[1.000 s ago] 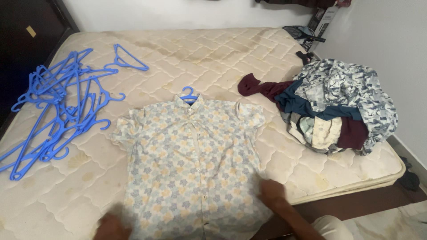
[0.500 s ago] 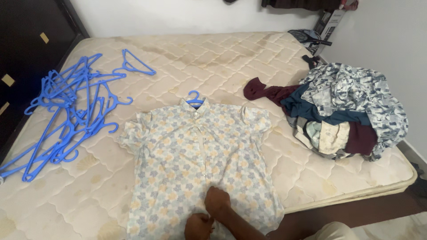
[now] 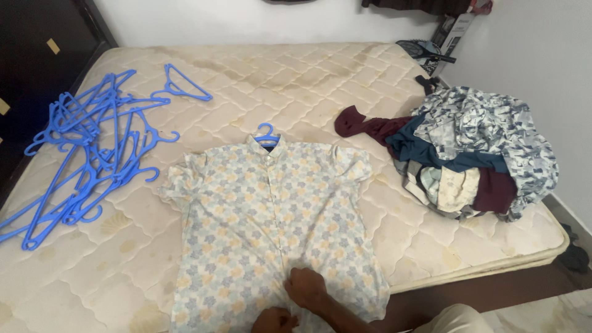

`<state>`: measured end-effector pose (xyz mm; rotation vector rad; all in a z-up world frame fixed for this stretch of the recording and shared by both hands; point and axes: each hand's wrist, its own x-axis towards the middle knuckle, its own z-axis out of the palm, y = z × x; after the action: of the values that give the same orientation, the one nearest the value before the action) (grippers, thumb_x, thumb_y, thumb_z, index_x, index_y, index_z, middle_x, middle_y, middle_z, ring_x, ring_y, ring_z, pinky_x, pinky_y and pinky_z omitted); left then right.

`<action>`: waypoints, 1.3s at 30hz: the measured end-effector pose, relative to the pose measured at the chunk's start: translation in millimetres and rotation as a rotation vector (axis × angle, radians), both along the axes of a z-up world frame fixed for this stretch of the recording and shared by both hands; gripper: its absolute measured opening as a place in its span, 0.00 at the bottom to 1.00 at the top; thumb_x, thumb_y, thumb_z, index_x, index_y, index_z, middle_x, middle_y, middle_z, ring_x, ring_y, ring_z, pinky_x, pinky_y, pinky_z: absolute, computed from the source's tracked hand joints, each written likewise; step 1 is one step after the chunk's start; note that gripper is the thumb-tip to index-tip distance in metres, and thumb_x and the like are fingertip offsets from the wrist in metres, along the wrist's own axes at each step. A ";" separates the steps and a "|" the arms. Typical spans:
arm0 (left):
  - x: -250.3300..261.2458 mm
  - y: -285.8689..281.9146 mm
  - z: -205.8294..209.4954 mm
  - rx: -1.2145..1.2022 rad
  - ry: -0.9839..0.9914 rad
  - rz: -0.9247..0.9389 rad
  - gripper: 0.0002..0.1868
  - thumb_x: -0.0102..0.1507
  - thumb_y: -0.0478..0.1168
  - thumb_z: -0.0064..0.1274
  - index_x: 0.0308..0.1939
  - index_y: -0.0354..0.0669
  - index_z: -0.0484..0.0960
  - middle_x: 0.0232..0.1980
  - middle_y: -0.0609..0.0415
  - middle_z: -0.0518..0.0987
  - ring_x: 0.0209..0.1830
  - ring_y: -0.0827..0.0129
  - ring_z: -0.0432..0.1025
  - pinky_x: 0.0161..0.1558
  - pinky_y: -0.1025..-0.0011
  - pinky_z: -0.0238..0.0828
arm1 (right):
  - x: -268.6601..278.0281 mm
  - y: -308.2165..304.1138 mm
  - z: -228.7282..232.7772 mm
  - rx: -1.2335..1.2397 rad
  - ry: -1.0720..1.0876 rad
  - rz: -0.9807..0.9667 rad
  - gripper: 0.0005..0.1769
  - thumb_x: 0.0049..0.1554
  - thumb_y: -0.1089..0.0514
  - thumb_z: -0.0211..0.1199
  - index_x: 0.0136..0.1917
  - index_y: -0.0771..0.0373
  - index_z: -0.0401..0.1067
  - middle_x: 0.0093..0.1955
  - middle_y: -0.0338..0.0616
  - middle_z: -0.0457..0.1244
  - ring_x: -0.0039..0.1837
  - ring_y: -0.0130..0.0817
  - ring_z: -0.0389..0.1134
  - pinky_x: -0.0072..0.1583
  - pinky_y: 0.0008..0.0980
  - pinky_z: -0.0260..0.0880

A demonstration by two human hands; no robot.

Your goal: The person buttons a patterned short-sleeved shirt laid flat on a mattress, then places it on a hanger and hangs it in a wardrobe.

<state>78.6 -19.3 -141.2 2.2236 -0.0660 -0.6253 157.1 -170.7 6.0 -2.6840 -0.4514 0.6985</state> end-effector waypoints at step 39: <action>14.3 -8.5 2.7 0.128 -0.175 0.016 0.12 0.62 0.45 0.54 0.34 0.39 0.79 0.25 0.43 0.79 0.22 0.51 0.77 0.26 0.53 0.74 | 0.1 -30.6 -47.9 0.375 -0.096 -0.205 0.26 0.59 0.42 0.65 0.29 0.62 0.69 0.25 0.48 0.61 0.30 0.45 0.63 0.37 0.44 0.61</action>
<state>92.9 -27.8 -138.5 2.3965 -0.0996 -0.4356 157.3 -201.3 -41.9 -2.3704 -0.2906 0.3834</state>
